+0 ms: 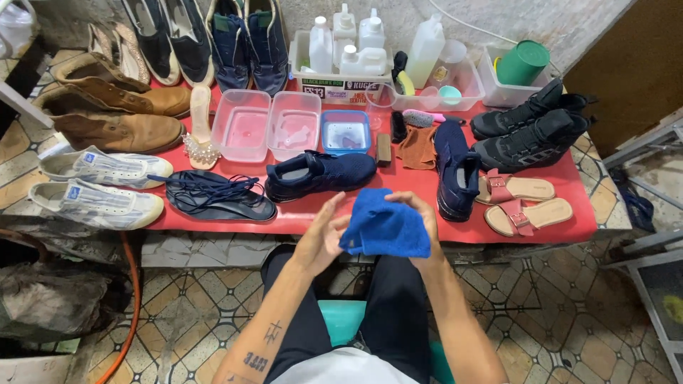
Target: The person is cleaning a blue sneaker using a blue cloth and a small brush at a service counter.
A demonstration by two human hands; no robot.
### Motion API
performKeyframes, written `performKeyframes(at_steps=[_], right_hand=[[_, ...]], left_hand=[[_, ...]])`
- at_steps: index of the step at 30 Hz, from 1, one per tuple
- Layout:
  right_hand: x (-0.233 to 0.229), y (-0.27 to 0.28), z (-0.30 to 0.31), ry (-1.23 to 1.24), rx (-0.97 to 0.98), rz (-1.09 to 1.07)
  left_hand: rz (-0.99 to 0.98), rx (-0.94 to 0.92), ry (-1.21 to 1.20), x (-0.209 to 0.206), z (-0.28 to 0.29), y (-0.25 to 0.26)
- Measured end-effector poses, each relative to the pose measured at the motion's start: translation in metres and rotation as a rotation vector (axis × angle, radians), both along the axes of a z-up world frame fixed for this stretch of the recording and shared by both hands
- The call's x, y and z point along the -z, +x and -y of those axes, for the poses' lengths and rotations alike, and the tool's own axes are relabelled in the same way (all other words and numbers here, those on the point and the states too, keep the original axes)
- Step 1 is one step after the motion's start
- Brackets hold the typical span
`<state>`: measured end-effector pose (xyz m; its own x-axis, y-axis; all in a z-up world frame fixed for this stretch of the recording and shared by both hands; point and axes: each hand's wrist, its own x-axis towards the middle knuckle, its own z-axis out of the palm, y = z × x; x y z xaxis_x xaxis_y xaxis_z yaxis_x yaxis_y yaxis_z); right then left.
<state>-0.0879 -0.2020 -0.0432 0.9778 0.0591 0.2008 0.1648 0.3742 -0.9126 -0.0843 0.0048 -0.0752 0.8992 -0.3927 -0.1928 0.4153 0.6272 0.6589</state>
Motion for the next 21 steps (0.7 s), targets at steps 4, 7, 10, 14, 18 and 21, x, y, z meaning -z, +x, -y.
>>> performKeyframes(at_steps=[4, 7, 10, 14, 18, 21], right_hand=[[-0.002, -0.025, 0.004, 0.101, 0.017, -0.063], [0.046, -0.022, 0.041, 0.195, 0.028, -0.237], [0.068, -0.02, 0.061, 0.033, 0.234, -0.247], [0.036, -0.016, 0.068, -0.202, 0.236, -0.274], [0.036, 0.008, 0.089, -0.451, 0.248, -0.211], [0.039, 0.038, 0.107, -0.533, 0.295, -0.084]], left_hand=[[-0.097, 0.056, -0.108, -0.008, 0.018, -0.009], [-0.097, -0.105, -0.113, 0.015, 0.031, -0.001], [0.009, -0.051, -0.005, 0.031, 0.042, 0.017], [0.09, 0.182, 0.056, 0.009, 0.053, 0.034], [0.429, 0.172, 0.516, 0.037, 0.068, 0.07], [0.647, 0.045, 0.692, 0.031, 0.076, 0.092]])
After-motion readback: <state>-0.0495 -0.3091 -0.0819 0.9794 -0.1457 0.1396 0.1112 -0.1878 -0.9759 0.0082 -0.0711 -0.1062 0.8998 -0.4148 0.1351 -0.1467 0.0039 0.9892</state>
